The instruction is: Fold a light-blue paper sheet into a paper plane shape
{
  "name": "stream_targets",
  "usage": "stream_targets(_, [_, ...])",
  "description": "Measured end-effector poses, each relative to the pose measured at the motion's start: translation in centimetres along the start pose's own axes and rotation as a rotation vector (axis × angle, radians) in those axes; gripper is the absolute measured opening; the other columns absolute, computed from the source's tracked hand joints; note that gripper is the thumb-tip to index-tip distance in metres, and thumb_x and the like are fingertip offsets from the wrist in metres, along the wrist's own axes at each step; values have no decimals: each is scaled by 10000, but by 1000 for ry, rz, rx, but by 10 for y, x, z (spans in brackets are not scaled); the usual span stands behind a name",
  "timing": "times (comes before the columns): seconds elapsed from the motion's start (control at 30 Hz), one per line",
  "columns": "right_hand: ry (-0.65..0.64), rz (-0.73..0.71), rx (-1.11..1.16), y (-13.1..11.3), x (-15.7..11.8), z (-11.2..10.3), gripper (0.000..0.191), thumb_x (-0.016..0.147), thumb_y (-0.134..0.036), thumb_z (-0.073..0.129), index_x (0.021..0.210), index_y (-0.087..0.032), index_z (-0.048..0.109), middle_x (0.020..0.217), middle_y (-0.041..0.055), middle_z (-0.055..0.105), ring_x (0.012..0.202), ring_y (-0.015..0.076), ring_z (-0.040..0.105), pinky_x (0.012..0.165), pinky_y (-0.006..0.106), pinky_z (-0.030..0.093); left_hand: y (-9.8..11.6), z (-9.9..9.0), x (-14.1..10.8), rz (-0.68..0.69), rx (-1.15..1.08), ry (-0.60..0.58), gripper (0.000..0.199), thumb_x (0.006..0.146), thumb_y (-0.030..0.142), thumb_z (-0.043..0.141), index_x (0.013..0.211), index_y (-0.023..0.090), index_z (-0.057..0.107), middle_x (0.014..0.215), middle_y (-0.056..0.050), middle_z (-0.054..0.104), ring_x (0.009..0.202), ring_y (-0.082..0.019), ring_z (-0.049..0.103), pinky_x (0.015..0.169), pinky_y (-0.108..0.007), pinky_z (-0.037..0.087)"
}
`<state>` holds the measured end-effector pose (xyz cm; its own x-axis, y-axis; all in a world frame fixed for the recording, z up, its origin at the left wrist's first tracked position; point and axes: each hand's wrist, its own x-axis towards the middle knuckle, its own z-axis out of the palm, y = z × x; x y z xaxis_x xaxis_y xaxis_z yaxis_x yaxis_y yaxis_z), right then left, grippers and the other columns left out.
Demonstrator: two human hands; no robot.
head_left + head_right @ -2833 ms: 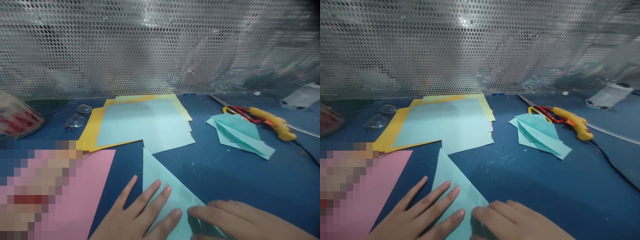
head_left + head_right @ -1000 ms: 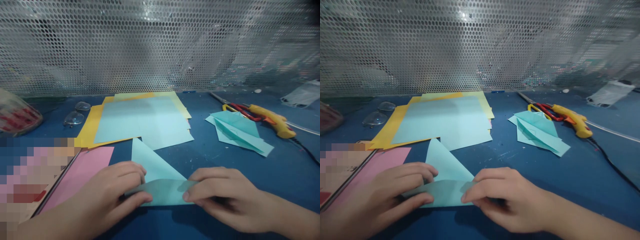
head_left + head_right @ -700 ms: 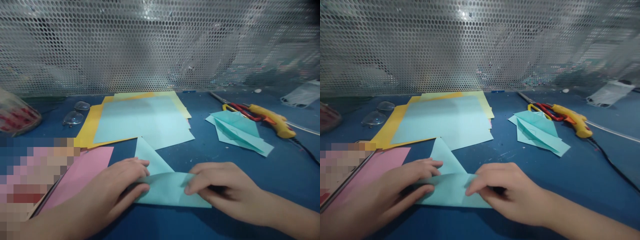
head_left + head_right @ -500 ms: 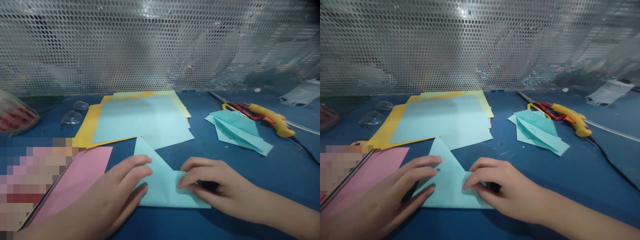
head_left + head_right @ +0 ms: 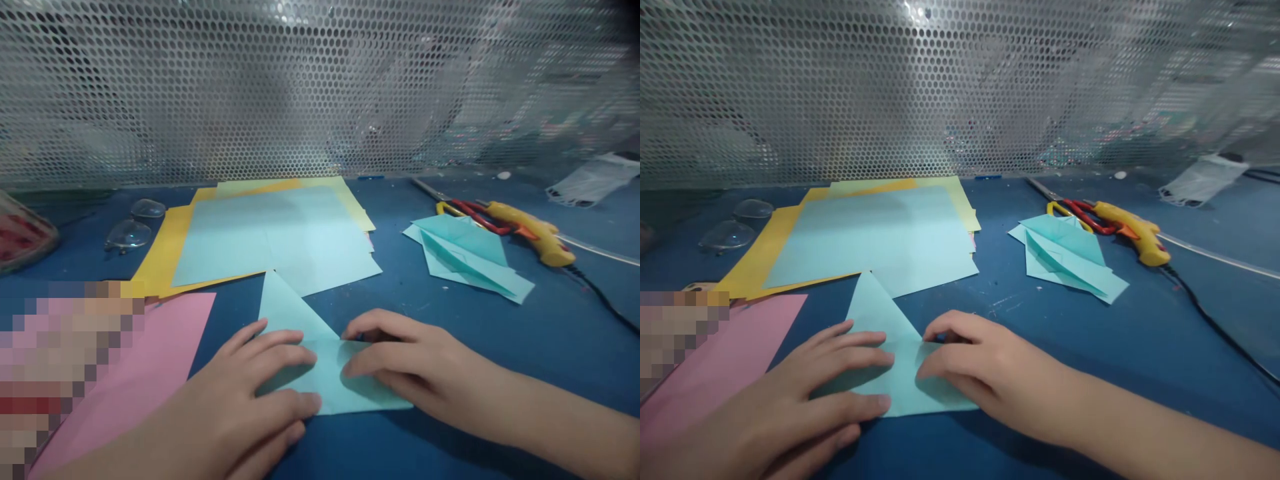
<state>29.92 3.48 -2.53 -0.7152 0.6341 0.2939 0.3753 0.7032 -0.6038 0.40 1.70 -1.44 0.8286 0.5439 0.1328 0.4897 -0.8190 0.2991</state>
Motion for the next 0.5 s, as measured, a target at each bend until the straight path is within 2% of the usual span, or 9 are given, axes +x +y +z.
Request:
stream_targets(0.1, [-4,-33,-112,-2,-2,0,377,986,-5,426,1056,-190,746,1171,116,690,1089,135,684,897,191,538,-3,-1,2,-86,-75,39,265,1045,227,458,1021,333,699,1341,12,672,1315,-184,610,1200,-436,404])
stream_targets(0.17, [-27,-50,-196,-5,-2,0,406,990,-19,409,1060,-212,759,1202,106,687,1052,143,698,845,198,555,-5,-1,3,-112,-78,46,243,1053,242,458,984,307,682,1366,-4,652,1294,-185,618,1194,-407,418])
stream_targets(0.27, [-32,-66,-268,-9,-1,0,337,1031,-106,477,1129,-252,764,1242,72,674,907,143,705,738,211,560,-7,0,2,-109,-52,65,227,1055,225,455,1109,302,662,1388,-20,635,1266,-190,627,1167,-390,451])
stream_targets(0.33, [-48,-107,-305,-10,-2,3,275,1034,-170,571,1219,-281,740,1238,47,686,822,146,673,711,241,545,-8,1,1,-104,-24,73,293,1047,194,445,1235,318,633,1418,-20,618,1255,-195,630,1132,-388,487])
stream_targets(0.5, [-62,-228,-420,-7,-4,4,335,1032,-166,598,1335,-278,686,1126,49,725,776,185,545,673,296,461,-9,6,0,-94,84,60,436,1033,154,403,1404,313,568,1508,-64,575,1290,-269,624,1016,-473,579])
